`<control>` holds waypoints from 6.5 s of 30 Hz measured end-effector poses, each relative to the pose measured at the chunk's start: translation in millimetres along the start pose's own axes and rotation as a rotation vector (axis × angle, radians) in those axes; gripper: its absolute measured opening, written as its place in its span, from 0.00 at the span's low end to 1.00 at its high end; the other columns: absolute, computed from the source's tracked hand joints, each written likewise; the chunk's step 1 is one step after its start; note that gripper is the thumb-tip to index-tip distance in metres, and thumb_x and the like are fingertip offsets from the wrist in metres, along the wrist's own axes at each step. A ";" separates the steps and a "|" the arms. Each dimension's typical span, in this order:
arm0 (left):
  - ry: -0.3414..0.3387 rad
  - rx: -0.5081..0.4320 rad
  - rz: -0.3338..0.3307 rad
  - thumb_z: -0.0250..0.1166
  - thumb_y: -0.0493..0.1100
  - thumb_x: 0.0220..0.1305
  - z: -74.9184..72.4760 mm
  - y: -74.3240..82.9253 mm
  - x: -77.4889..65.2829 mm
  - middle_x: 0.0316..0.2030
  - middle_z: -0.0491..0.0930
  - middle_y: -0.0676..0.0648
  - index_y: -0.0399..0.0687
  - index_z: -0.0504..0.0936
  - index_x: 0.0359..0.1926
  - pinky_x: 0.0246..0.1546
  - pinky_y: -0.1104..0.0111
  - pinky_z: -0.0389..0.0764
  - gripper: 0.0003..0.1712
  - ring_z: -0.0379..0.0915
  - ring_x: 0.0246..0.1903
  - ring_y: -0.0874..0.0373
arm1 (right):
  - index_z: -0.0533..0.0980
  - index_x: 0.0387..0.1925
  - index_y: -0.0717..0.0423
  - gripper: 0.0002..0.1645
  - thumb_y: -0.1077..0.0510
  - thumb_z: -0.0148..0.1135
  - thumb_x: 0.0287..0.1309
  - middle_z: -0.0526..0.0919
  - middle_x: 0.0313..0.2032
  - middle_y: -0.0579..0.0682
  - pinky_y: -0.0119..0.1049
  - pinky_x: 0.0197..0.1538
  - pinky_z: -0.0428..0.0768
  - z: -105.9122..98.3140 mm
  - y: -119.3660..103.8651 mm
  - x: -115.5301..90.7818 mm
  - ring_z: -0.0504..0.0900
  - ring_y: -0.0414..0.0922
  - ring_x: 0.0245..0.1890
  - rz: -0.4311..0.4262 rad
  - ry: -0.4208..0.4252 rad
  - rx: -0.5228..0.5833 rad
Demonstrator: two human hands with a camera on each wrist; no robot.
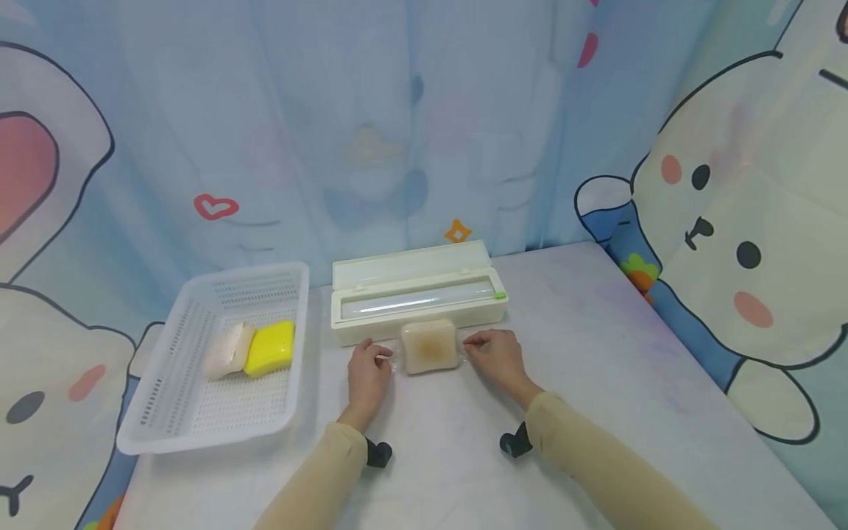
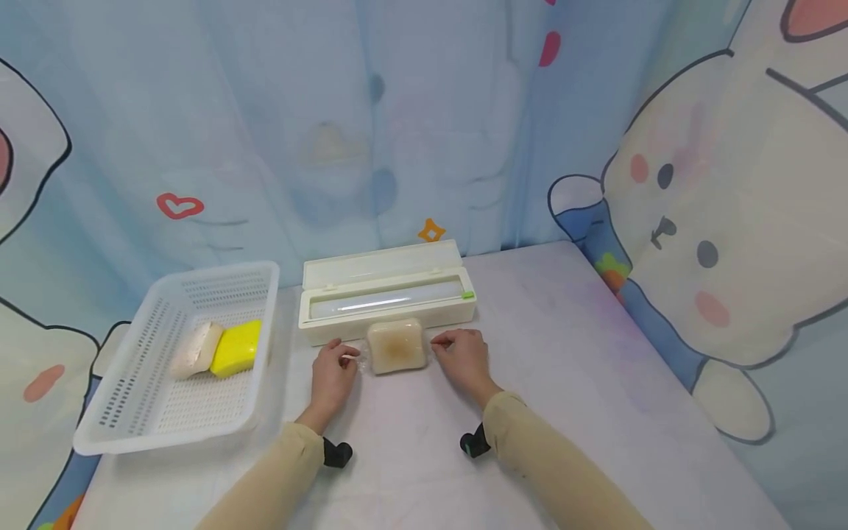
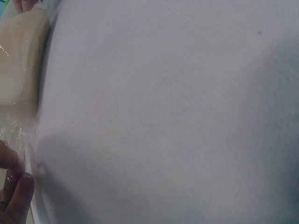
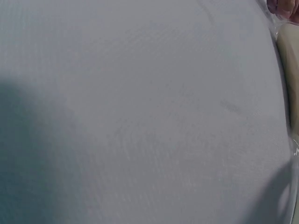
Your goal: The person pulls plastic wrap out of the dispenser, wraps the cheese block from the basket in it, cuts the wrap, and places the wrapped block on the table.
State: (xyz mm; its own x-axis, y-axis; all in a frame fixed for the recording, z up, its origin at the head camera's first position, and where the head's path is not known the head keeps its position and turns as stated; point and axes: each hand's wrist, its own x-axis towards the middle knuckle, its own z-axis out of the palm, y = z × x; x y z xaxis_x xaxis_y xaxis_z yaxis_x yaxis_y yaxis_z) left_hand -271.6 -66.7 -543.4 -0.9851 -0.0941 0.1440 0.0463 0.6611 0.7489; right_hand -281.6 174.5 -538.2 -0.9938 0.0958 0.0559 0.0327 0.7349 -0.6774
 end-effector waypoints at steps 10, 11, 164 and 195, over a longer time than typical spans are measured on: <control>0.016 0.026 -0.052 0.67 0.31 0.60 8.4 15.3 -6.2 0.33 0.87 0.44 0.42 0.86 0.34 0.46 0.57 0.80 0.04 0.79 0.39 0.49 | 0.86 0.41 0.62 0.11 0.62 0.63 0.60 0.89 0.40 0.56 0.49 0.52 0.81 7.5 -13.0 -7.2 0.84 0.52 0.45 0.024 -0.030 0.132; 0.026 0.021 -0.064 0.68 0.31 0.60 9.6 16.5 -7.3 0.33 0.87 0.44 0.42 0.85 0.34 0.47 0.56 0.80 0.04 0.79 0.41 0.48 | 0.86 0.42 0.62 0.11 0.62 0.63 0.61 0.89 0.40 0.57 0.49 0.52 0.81 8.3 -14.3 -8.7 0.84 0.52 0.45 0.030 -0.028 0.139; -0.298 -0.070 -0.159 0.46 0.66 0.77 -2.9 61.6 -19.8 0.28 0.82 0.40 0.36 0.75 0.43 0.24 0.67 0.81 0.34 0.82 0.21 0.55 | 0.70 0.46 0.57 0.25 0.38 0.45 0.77 0.80 0.41 0.56 0.37 0.31 0.82 -30.9 -31.9 -22.7 0.83 0.47 0.31 0.091 -0.424 0.180; -0.361 0.054 -0.095 0.51 0.53 0.78 -30.7 38.2 -51.1 0.22 0.79 0.50 0.41 0.78 0.43 0.21 0.71 0.70 0.20 0.76 0.18 0.60 | 0.73 0.57 0.58 0.32 0.37 0.60 0.69 0.83 0.44 0.54 0.45 0.45 0.82 -20.0 -22.1 -39.2 0.81 0.49 0.42 -0.131 -0.293 -0.182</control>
State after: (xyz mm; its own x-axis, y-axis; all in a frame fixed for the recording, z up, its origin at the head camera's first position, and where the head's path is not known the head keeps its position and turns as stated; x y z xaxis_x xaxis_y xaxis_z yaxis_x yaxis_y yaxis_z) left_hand -214.4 -59.5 -502.4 -0.9800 0.1051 -0.1687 -0.0472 0.7015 0.7111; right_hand -241.3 167.9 -510.8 -0.9782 -0.1839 -0.0969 -0.1046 0.8383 -0.5351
